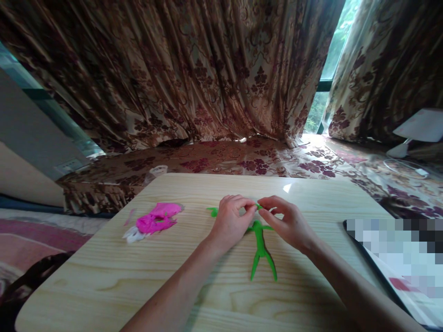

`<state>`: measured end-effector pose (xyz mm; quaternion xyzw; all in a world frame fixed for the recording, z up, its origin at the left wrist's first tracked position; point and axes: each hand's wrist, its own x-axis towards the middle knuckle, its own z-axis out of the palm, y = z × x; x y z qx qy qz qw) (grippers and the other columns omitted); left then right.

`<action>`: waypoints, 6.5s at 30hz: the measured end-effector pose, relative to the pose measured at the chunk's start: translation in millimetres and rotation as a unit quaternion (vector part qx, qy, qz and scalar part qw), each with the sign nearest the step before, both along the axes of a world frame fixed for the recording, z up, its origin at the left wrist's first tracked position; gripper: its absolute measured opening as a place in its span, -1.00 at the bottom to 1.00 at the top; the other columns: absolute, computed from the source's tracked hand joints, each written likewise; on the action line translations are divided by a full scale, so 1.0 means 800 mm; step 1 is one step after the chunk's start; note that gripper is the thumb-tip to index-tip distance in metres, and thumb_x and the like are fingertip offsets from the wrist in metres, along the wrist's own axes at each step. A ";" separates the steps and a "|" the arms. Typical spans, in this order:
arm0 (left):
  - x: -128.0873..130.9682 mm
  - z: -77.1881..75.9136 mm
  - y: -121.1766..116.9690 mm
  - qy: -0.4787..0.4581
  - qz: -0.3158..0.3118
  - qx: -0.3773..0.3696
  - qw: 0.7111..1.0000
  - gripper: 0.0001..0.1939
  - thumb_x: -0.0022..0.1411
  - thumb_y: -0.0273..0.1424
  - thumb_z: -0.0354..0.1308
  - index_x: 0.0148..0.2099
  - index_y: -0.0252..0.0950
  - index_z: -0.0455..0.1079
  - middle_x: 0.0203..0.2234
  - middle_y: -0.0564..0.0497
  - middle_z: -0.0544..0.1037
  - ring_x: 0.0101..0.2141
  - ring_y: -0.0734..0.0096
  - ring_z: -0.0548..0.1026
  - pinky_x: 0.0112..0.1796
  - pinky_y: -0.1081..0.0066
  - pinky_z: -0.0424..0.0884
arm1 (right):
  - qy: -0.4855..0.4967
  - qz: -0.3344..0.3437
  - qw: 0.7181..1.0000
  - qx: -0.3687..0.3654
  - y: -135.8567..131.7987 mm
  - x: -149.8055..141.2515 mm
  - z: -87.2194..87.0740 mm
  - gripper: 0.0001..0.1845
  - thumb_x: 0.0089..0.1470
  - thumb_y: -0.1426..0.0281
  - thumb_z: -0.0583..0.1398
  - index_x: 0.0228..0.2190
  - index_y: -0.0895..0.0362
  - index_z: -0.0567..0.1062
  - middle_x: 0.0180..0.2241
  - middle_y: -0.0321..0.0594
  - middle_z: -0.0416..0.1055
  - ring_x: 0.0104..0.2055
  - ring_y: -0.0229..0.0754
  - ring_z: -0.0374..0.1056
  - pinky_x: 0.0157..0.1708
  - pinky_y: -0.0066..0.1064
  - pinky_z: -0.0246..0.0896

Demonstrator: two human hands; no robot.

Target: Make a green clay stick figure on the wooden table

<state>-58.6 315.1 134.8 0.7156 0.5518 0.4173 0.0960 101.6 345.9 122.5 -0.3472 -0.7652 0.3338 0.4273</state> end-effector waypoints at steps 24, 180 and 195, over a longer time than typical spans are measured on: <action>0.004 0.000 -0.002 -0.077 -0.009 -0.032 0.996 -0.83 0.07 -0.40 0.10 -0.23 -0.26 0.40 -0.42 0.06 0.48 -0.32 0.44 0.43 -0.20 0.44 0.29 | 0.018 -0.017 0.999 0.031 0.005 -0.001 -0.003 -0.88 0.04 0.43 0.11 -0.41 0.14 0.46 -0.45 -0.27 0.37 -0.39 -0.26 0.31 -0.40 -0.46 0.27; 0.008 0.000 0.000 -0.308 -0.037 -0.133 0.941 -0.73 0.02 -0.23 0.13 -0.33 -0.34 0.45 -0.46 0.01 0.51 -0.41 0.43 0.41 -0.34 0.45 0.31 | 0.023 0.004 0.996 -0.089 -0.005 0.002 0.017 -0.73 0.03 0.25 0.10 -0.48 0.18 0.47 -0.59 -0.33 0.29 -0.55 -0.34 0.15 -0.59 -0.53 0.06; 0.010 -0.003 0.000 -0.364 -0.069 -0.192 0.909 -0.78 0.00 -0.28 0.16 -0.36 -0.35 0.43 -0.54 0.02 0.50 -0.48 0.46 0.45 -0.39 0.46 0.35 | 0.049 -0.007 0.996 -0.069 0.000 0.004 0.012 -0.73 -0.01 0.28 0.15 -0.28 0.16 0.48 -0.37 -0.20 0.45 -0.36 -0.22 0.34 -0.42 -0.46 0.26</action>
